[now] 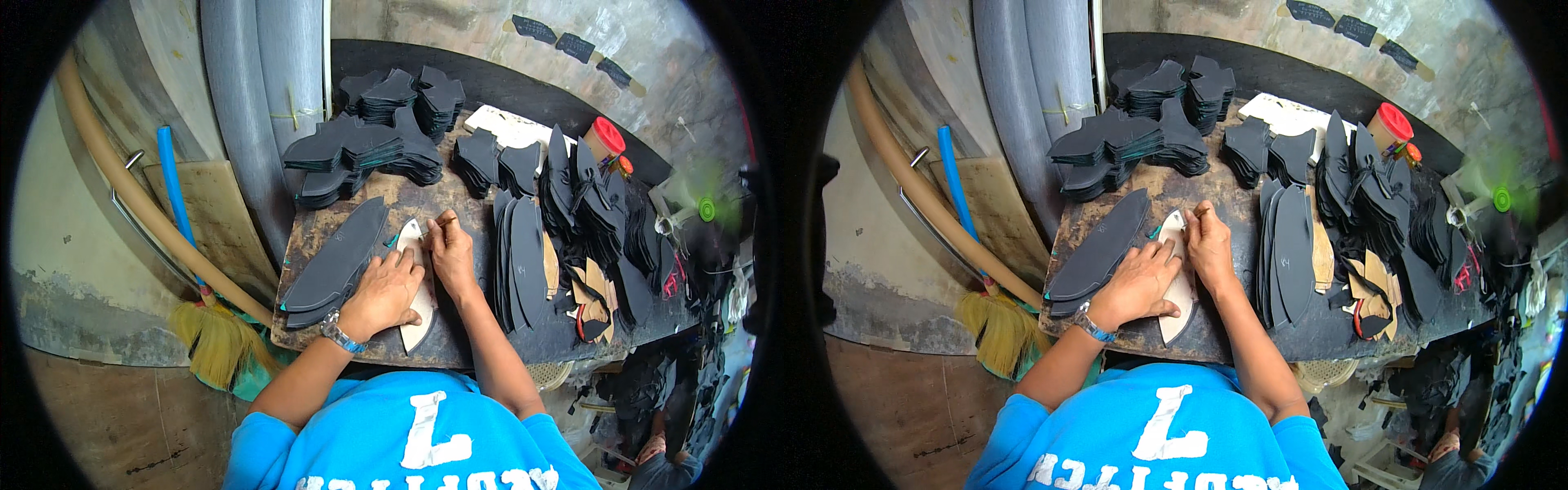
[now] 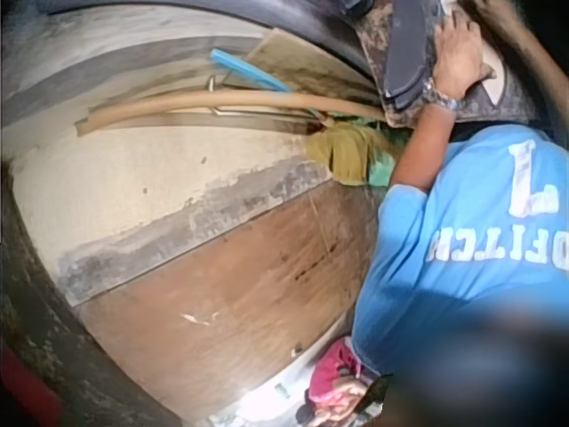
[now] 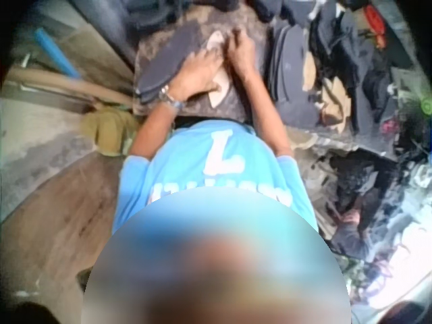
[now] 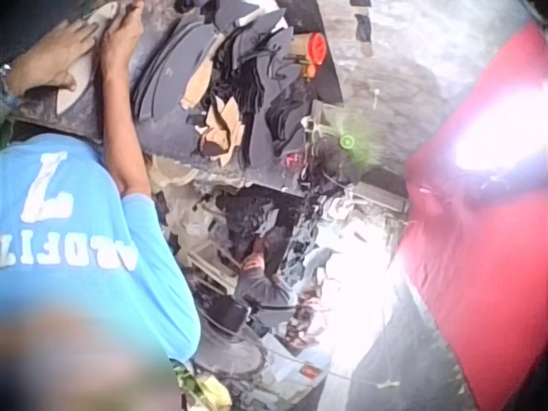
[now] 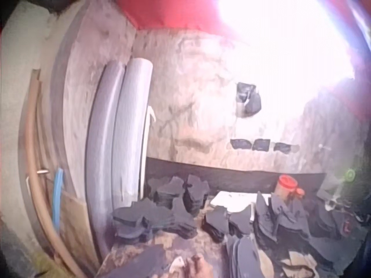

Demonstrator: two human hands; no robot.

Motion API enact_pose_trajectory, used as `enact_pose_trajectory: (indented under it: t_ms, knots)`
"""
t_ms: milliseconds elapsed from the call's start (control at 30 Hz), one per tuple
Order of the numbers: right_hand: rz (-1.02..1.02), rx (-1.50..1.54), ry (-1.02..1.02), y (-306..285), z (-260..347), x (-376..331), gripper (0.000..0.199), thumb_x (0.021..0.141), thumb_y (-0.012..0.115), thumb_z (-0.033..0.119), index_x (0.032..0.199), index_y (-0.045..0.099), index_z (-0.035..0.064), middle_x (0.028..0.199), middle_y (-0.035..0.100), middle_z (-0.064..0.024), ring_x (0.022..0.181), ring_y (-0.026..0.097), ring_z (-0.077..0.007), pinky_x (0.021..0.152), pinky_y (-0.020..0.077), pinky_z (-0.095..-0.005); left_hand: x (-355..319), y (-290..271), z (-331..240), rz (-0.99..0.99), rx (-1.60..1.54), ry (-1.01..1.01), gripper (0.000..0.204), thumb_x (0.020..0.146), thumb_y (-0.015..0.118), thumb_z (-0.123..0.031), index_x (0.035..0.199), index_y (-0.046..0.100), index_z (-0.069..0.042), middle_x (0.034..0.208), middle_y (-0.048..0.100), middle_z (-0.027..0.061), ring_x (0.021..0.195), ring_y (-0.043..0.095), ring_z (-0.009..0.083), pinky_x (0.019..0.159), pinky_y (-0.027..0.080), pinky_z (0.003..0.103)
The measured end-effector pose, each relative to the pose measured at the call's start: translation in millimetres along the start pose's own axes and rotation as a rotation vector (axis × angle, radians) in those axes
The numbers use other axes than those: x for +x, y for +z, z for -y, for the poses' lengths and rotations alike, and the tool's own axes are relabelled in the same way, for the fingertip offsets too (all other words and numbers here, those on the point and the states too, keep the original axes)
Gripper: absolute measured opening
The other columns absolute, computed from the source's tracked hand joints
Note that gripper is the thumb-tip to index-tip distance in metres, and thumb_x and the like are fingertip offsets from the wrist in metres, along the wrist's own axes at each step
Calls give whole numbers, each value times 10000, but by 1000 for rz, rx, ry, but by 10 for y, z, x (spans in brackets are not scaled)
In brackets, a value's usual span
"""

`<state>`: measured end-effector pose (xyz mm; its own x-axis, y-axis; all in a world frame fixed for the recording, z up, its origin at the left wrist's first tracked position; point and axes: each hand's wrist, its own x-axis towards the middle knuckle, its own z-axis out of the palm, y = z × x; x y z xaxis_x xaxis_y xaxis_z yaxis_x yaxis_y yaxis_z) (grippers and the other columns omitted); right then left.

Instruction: The person repeatedly marks the edges of shoe insoles using a small pointed tool. They handle insoles one at a time, align them on the table, and make marks along the perimeter before stacking them.

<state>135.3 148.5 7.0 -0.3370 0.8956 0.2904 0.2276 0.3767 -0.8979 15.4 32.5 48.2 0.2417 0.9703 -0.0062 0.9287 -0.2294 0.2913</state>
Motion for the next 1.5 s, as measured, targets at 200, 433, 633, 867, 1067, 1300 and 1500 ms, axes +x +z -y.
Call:
enact_pose_trajectory:
  t_ms: [200,433,633,867,1067,1300,1500]
  knots:
    - [1,-75,-89,146,-56,136,99,968,576,59,908,505,24,726,581,-180,640,581,-336,637,496,-377,-7,13,3,-38,-19,13,661,630,888,-363,1095,592,2,1338,519,256,1232,501,365,954,433,485]
    - [65,-121,6,134,21,158,99,1004,533,107,959,519,19,861,589,-188,783,596,-372,712,497,-425,-7,57,21,-5,-12,5,660,659,858,-401,1102,585,4,1320,519,221,1248,464,373,961,418,469]
    - [-144,-27,-119,-29,164,-66,201,1037,479,160,955,514,-20,855,586,-221,745,598,-383,709,487,-443,-92,133,43,-100,-18,19,764,701,832,-384,1262,535,41,1406,464,251,1318,425,388,1014,397,472]
    - [115,-685,-68,-149,188,-564,510,827,759,396,905,547,-62,890,588,-266,847,597,-435,762,484,-494,-419,-131,281,-463,-23,-264,640,810,750,-318,1302,543,34,1320,523,217,1218,475,383,1007,399,471]
    - [220,-562,60,-53,288,-516,563,776,814,314,1034,483,-61,925,602,-276,888,614,-447,799,498,-485,-722,-205,546,-327,46,-602,544,786,780,-286,1190,630,46,1177,561,218,1123,504,393,962,422,478]
    - [8,-256,89,-616,726,-466,374,861,701,116,1144,521,-51,891,653,-324,896,651,-492,803,521,-482,-721,-66,550,-511,29,-539,488,764,794,-213,1129,594,41,1089,545,197,1051,508,395,921,426,470]
    - [-218,108,217,-1752,566,-188,220,875,687,17,1067,596,-36,888,696,-73,734,644,-99,693,521,-237,-626,-125,393,-564,60,-512,576,850,731,-228,1309,508,40,1228,530,214,1184,481,392,1007,405,471]
